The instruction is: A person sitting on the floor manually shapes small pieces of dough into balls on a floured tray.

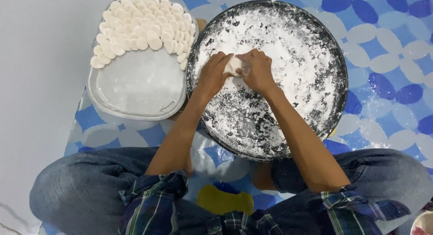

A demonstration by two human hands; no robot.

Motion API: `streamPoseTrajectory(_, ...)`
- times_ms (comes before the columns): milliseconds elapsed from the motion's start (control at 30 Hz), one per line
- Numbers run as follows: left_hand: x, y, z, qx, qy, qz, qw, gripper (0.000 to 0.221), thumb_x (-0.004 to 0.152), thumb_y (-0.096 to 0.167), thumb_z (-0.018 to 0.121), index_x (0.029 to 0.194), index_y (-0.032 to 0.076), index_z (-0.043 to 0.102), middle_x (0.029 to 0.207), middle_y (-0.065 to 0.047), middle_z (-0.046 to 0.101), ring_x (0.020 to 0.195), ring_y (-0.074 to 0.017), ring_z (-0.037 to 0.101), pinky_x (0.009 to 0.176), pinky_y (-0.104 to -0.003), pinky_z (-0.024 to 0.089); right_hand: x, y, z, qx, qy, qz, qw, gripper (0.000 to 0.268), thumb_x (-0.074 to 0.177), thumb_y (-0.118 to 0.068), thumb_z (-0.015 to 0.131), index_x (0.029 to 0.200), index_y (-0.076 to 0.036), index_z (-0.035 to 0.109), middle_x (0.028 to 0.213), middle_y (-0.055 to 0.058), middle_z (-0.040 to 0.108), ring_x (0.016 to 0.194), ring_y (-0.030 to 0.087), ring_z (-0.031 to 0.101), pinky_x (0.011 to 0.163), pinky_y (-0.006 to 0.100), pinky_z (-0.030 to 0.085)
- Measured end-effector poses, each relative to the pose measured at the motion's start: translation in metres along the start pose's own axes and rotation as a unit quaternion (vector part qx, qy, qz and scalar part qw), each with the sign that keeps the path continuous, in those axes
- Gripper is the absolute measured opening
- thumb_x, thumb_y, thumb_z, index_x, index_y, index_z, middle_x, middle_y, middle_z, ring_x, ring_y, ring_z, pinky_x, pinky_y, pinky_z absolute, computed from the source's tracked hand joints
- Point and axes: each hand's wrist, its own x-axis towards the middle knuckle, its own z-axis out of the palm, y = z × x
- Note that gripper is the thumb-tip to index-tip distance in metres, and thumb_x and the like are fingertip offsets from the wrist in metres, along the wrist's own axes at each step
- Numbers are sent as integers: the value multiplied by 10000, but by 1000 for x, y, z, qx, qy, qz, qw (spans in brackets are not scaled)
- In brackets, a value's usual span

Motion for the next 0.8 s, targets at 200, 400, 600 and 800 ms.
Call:
streamPoseTrajectory(200, 1, 5, -3, 97, 31, 21, 995, 448, 814, 62, 782, 1233, 121, 635, 1009, -60, 561, 1036, -325, 616, 799, -511, 578, -43, -39, -23, 34, 107, -34, 993, 211, 981, -203, 713, 1138, -65, 684, 1334, 176, 530, 1353, 369, 480, 1168, 560, 302)
streamPoseTrajectory(400, -11, 32, -11, 63, 46, -17, 997, 461, 888, -71, 699, 1333, -39, 584, 1207, -222, 626, 1191, -364, 603, 968, -490, 541, -62, -24, 4, 143, 156, -77, 974, 398, 1004, -103, 656, 1356, -106, 469, 1221, 203, 629, 1240, 453, 564, 1092, 599, 397)
streamPoseTrajectory(600, -9, 60, -29, -29, -43, -57, 997, 1006, 727, 24, 723, 1595, -10, 215, 1655, -292, 120, 1528, -457, -57, 1253, -569, 41, -38, -11, 13, 146, 151, -51, 976, 519, 996, -132, 712, 1462, -22, 513, 1155, 179, 668, 1127, 394, 637, 985, 567, 462)
streamPoseTrajectory(800, -7, 26, -1, 31, 16, 40, 999, 674, 916, 280, 762, 1486, 60, 476, 1516, -247, 429, 1479, -471, 228, 1192, -608, 232, -22, 6, 30, 87, 100, -47, 990, 417, 926, -245, 758, 1336, -191, 701, 1098, 125, 589, 1016, 436, 645, 870, 593, 509)
